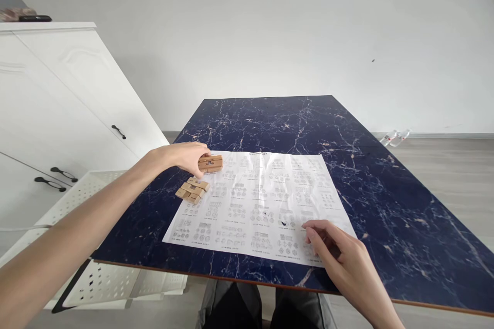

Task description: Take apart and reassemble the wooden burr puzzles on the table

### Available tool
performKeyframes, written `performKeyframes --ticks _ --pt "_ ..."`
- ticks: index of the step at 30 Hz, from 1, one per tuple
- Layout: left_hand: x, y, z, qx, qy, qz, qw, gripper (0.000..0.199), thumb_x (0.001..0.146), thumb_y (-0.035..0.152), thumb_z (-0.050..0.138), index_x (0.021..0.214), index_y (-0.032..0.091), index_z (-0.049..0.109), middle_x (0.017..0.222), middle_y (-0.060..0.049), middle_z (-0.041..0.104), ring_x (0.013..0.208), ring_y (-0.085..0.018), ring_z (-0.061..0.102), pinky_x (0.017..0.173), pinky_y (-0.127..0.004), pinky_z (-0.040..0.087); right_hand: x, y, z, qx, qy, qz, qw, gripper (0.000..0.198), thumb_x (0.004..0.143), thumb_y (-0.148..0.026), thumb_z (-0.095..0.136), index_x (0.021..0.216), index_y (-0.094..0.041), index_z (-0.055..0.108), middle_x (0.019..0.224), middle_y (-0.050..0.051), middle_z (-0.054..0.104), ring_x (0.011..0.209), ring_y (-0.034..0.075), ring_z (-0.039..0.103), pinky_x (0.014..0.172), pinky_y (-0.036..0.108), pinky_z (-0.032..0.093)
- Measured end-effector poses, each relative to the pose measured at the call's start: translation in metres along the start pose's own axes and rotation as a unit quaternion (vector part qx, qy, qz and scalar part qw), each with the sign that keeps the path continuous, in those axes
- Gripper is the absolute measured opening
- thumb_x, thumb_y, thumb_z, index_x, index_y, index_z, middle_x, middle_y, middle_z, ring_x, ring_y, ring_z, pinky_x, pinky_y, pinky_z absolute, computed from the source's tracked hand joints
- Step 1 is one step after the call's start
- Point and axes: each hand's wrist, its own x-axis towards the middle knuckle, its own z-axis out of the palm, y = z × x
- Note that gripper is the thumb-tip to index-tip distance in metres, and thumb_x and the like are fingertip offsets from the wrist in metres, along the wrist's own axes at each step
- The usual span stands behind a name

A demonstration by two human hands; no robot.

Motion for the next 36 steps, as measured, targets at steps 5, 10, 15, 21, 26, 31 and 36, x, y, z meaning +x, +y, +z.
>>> performKeyframes --ticks 5,10,15,21,26,31,36 --pt "-0.002 0.002 -0.003 -0.001 -0.005 0.006 1.000 0.060 0.070 0.045 0.074 0.123 0.019 0.070 0.127 -0.015 0.070 0.101 -0.029 0.068 0.070 -0.030 0.046 -0.001 0.000 0.002 0.000 0.003 0.002 1.000 0.032 0.106 -0.051 0.056 0.102 -0.026 0.075 0.077 0.001 0.071 0.059 0.016 0.061 0.058 0.024 0.051" --pt "-0.002 0.003 -0.004 -0.009 -0.009 0.012 1.000 0.047 0.073 0.039 0.071 0.115 0.019 0.070 0.122 -0.014 0.071 0.094 -0.027 0.068 0.067 -0.030 0.045 -0.002 0.001 0.002 0.003 0.004 0.007 1.000 0.032 0.106 -0.052 0.056 0.103 -0.026 0.074 0.078 0.001 0.071 0.060 0.017 0.060 0.059 0.024 0.051" --pt "-0.001 0.004 -0.003 -0.008 -0.002 0.011 1.000 0.038 0.073 0.039 0.071 0.106 0.019 0.069 0.113 -0.014 0.072 0.084 -0.025 0.066 0.064 -0.031 0.041 -0.003 0.002 0.002 0.006 0.000 0.011 1.000 0.032 0.106 -0.052 0.056 0.103 -0.025 0.074 0.078 0.002 0.071 0.062 0.017 0.062 0.059 0.024 0.052" --pt "0.002 0.005 0.000 -0.003 0.011 0.006 1.000 0.029 0.072 0.038 0.073 0.092 0.020 0.064 0.099 -0.012 0.069 0.074 -0.023 0.061 0.059 -0.031 0.035 -0.002 0.000 0.002 0.002 0.001 0.011 1.000 0.033 0.106 -0.052 0.056 0.104 -0.025 0.075 0.081 0.003 0.073 0.063 0.018 0.063 0.058 0.024 0.052" --pt "0.005 0.004 0.003 0.002 0.023 0.001 1.000 0.029 0.068 0.036 0.074 0.088 0.021 0.060 0.092 -0.009 0.066 0.071 -0.022 0.059 0.058 -0.031 0.033 -0.001 -0.002 0.002 0.001 0.003 0.004 1.000 0.033 0.106 -0.051 0.056 0.103 -0.025 0.075 0.079 0.003 0.073 0.061 0.018 0.063 0.058 0.024 0.053" --pt "0.007 0.004 0.005 0.010 0.026 0.003 1.000 0.030 0.066 0.038 0.075 0.086 0.021 0.059 0.088 -0.008 0.066 0.072 -0.024 0.060 0.059 -0.032 0.033 -0.001 -0.001 0.002 -0.003 0.004 0.005 1.000 0.034 0.106 -0.052 0.055 0.102 -0.025 0.075 0.079 0.003 0.072 0.060 0.017 0.062 0.057 0.024 0.052" --pt "0.007 0.007 0.007 0.015 0.026 -0.001 1.000 0.033 0.066 0.039 0.077 0.086 0.022 0.057 0.088 -0.009 0.067 0.072 -0.025 0.062 0.058 -0.032 0.033 -0.002 -0.001 0.001 -0.003 0.004 0.005 1.000 0.033 0.106 -0.051 0.055 0.103 -0.025 0.075 0.079 0.002 0.073 0.061 0.017 0.062 0.057 0.024 0.052"
